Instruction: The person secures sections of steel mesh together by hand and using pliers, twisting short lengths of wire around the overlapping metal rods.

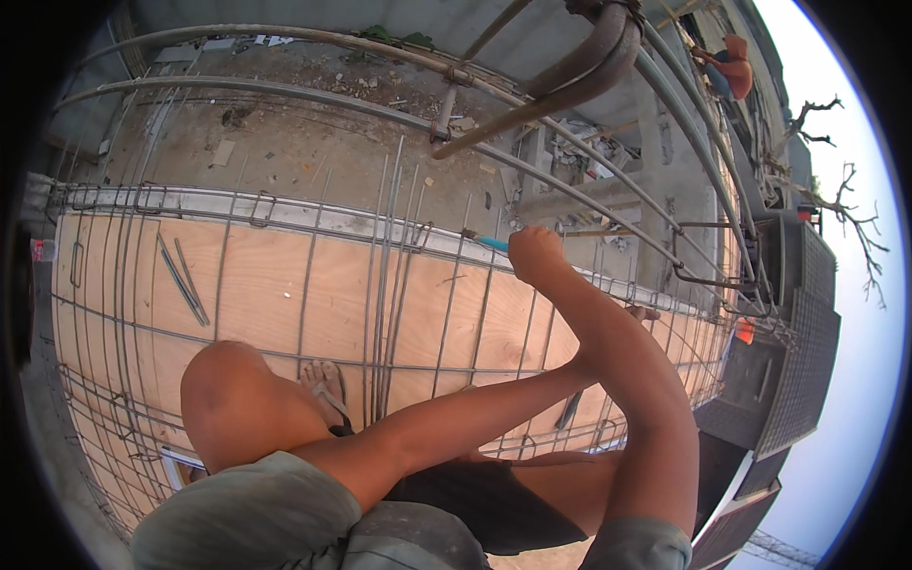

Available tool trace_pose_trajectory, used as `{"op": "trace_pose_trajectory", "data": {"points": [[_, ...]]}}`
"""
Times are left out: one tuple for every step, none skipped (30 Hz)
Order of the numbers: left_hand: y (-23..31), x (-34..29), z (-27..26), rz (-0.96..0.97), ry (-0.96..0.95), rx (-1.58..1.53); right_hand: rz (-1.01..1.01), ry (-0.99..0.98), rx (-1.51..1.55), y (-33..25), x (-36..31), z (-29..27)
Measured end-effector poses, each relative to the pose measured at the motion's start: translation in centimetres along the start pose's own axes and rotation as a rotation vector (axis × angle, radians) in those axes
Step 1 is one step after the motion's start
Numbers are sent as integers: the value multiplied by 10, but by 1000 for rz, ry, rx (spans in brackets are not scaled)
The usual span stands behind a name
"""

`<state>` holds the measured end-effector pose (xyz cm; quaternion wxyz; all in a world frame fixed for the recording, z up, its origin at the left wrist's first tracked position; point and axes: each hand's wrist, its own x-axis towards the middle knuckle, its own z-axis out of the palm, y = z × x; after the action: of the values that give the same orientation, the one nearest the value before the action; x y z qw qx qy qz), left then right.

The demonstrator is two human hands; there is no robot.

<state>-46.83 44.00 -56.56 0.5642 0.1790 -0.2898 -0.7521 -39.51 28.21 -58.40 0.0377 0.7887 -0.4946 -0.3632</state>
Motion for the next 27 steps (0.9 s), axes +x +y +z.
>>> {"op": "trace_pose_trajectory", "data": {"points": [[-2,-4,-11,46,-19,161,17,-28,55,-1,1,2],[-2,-6,-16,91,-46,309,44,-64,102,1,-4,0],[-2,-13,-36,-149,-63,180,86,-218,202,3,-5,-4],[-1,-19,-50,-393,-62,50,143,-381,300,6,-13,-23],[-3,-28,-66,-464,61,34,200,-534,396,8,-19,-38],[-15,-38,-110,-483,224,93,167,-492,420,-10,-10,-52],[-15,-40,-131,-561,369,-26,164,-480,439,-13,-13,-45],[-14,-37,-141,-647,436,-200,183,-480,458,-10,-21,-32],[-13,-31,-156,-645,456,-216,130,-302,326,-2,-19,-10],[-10,-24,-175,-620,507,-298,131,-410,385,-4,-12,-17],[-6,-17,-181,-580,523,-478,150,-532,442,2,-8,-23],[-2,-5,-184,-573,554,-643,172,-655,500,7,-5,-29],[3,8,-186,-549,544,-732,195,-685,580,11,0,-27],[7,20,-198,-505,527,-794,167,-644,555,1,2,-32],[13,32,-211,-476,513,-830,141,-604,529,-11,3,-36],[15,39,-218,-441,516,-872,113,-565,499,-18,2,-37],[17,48,-219,-414,510,-922,98,-329,473,-24,-10,-27],[17,52,-216,-383,519,-973,124,-300,508,-24,-19,-21],[16,57,-210,-355,520,-1028,159,-270,539,-19,-30,-20],[16,60,-205,-368,546,-1035,192,-238,570,-13,-39,-21],[16,61,-203,-381,572,-1040,320,-283,732,-7,-46,-23],[14,59,-202,-400,603,-1043,451,-332,899,-3,-54,-24],[13,61,-201,-361,641,-1052,583,-378,1067,2,-63,-26],[11,58,-203,-353,626,-1026,580,-381,1131,7,-72,-28],[12,58,-207,-344,602,-999,579,-375,1196,12,-81,-37],[12,58,-210,-334,580,-971,575,-367,1261,17,-88,-40],[13,62,-211,-337,685,-1015,469,-243,1133,21,-91,-34]]}}
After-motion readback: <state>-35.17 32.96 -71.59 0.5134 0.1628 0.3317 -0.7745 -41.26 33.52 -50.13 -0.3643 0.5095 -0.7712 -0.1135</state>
